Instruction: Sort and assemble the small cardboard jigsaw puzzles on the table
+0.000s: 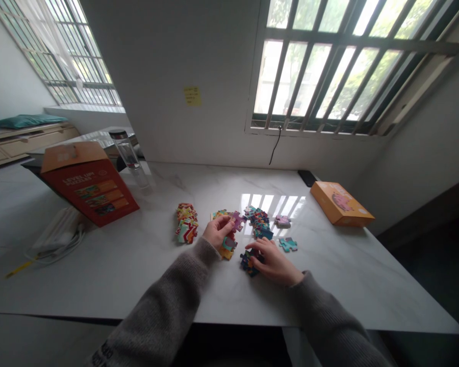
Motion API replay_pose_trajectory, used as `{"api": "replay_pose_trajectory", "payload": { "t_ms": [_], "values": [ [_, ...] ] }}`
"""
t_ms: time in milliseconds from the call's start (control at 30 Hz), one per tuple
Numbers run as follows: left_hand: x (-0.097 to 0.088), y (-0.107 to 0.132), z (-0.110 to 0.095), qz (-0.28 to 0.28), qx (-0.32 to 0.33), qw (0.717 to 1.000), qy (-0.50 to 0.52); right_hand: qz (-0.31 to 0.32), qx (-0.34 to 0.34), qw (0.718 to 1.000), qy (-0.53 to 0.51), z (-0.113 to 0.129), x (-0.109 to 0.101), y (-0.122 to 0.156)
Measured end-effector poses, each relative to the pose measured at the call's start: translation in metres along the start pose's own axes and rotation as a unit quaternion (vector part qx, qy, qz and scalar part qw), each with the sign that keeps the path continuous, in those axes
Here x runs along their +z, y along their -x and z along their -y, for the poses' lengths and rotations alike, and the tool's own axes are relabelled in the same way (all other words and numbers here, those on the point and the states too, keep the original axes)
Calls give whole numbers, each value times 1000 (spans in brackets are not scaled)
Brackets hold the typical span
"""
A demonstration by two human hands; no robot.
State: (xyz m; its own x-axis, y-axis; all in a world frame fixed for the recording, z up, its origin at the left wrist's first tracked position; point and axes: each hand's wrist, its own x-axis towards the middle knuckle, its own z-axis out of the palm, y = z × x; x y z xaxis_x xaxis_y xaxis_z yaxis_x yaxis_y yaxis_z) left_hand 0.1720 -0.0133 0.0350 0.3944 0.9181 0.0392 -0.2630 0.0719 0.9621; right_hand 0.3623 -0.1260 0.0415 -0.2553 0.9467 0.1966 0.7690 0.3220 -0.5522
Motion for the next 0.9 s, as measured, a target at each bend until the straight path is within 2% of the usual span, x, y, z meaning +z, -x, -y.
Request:
{"api": "replay_pose_trajectory", "payload": {
  "t_ms": [67, 133, 233, 267, 367, 467, 567, 633, 700, 800, 900],
  "values": [
    [2, 3, -2, 7, 9, 1000, -13, -16, -14, 1000, 17, -3, 0, 0],
    [3, 4, -3, 15, 18, 999, -29, -62, -15, 998, -5, -5, -2, -3],
    [3, 6, -1, 44, 26, 996, -66, -163, 18, 979, -120, -5, -3, -11],
    [3, 7, 1, 64, 28, 994, -80, -179, 24, 969, -171, -4, -2, -15],
    [3, 10, 5, 125, 50, 981, -139, -157, 16, 945, -287, -2, 2, -22],
    [3, 12, 5, 129, 140, 945, -265, -155, 37, 931, -329, -2, 8, -24],
    [2, 13, 4, 118, 248, 880, -388, -187, 60, 913, -359, -3, 11, -24],
    [1, 12, 4, 118, 292, 847, -428, -192, 65, 907, -368, -4, 11, -23],
    [0, 11, 4, 113, 317, 830, -445, -183, 66, 909, -369, -4, 11, -23],
    [-2, 10, 4, 116, 329, 822, -450, -180, 49, 927, -326, -4, 5, -20],
    [-5, 9, 5, 119, 325, 826, -445, -220, 3, 952, -214, -8, -11, -12]
  ]
}}
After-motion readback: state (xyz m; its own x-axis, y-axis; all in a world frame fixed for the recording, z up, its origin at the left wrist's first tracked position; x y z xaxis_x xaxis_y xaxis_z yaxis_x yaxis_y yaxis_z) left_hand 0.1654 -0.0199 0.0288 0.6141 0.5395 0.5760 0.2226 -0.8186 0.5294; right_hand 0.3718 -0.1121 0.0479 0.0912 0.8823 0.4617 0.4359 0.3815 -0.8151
